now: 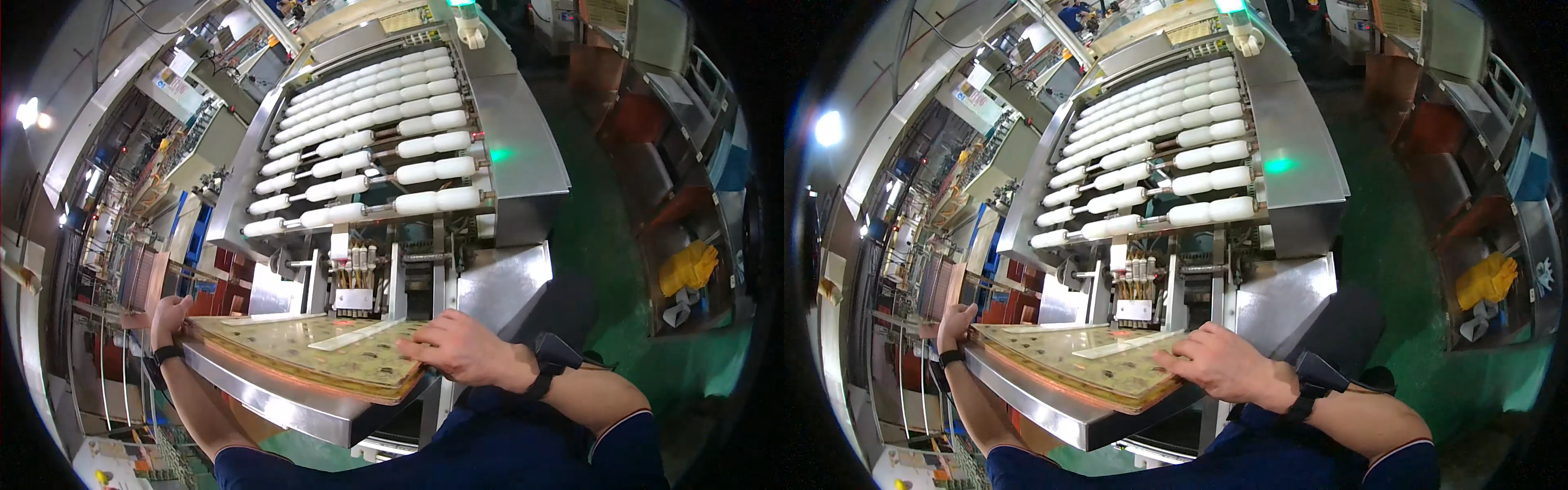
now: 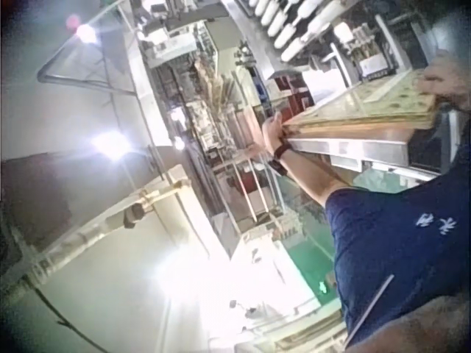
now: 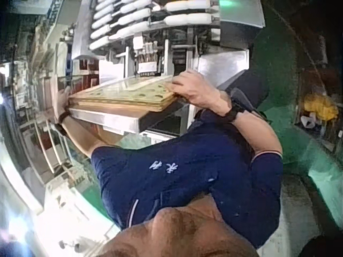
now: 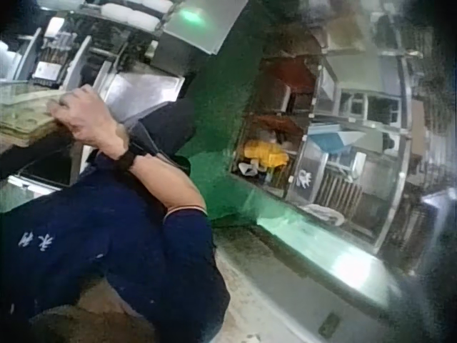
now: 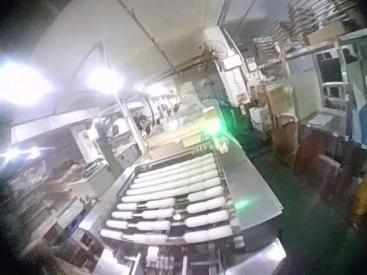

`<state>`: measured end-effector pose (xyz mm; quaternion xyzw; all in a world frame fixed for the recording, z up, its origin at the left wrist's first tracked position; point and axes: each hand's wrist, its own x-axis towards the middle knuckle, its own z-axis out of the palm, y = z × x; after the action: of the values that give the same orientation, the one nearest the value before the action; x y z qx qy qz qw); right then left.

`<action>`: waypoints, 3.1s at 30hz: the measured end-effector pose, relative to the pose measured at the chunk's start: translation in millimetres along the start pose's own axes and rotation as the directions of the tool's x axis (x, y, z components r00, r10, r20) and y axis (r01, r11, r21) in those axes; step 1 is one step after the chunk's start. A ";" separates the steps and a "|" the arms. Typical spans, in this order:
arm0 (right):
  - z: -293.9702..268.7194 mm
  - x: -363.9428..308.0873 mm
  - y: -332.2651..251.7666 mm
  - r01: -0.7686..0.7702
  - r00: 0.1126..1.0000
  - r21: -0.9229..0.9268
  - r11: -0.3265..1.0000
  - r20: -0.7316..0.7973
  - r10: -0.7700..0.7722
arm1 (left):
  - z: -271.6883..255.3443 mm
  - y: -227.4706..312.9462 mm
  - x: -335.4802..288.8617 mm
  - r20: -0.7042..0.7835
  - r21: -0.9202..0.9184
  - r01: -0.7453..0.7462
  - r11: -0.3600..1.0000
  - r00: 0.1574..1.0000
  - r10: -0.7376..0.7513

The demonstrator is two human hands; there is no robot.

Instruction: Operating a silk-screening or industrial printing machine to apply patterns to sheets.

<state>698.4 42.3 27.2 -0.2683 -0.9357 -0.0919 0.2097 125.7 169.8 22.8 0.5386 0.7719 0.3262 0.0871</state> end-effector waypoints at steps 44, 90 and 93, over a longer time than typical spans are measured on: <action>-52.4 25.1 -42.8 -0.431 0.858 0.796 0.424 0.217 0.466 | 3.3 40.9 28.9 0.016 -0.292 -0.143 0.946 0.988 0.155; 155.3 53.2 -146.6 0.022 0.965 0.814 0.580 -0.169 0.200 | -179.5 -156.1 -130.3 -0.007 0.101 0.243 0.965 0.970 -0.243; 154.0 63.9 -161.8 0.019 0.983 0.868 0.496 -0.108 0.150 | -205.3 -211.2 -147.6 -0.092 0.138 0.221 0.965 0.973 -0.210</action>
<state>509.0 -20.0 -92.0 -0.1538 -0.8234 0.3746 0.3976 -78.0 -89.2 23.0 0.4434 0.8508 0.2772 0.0524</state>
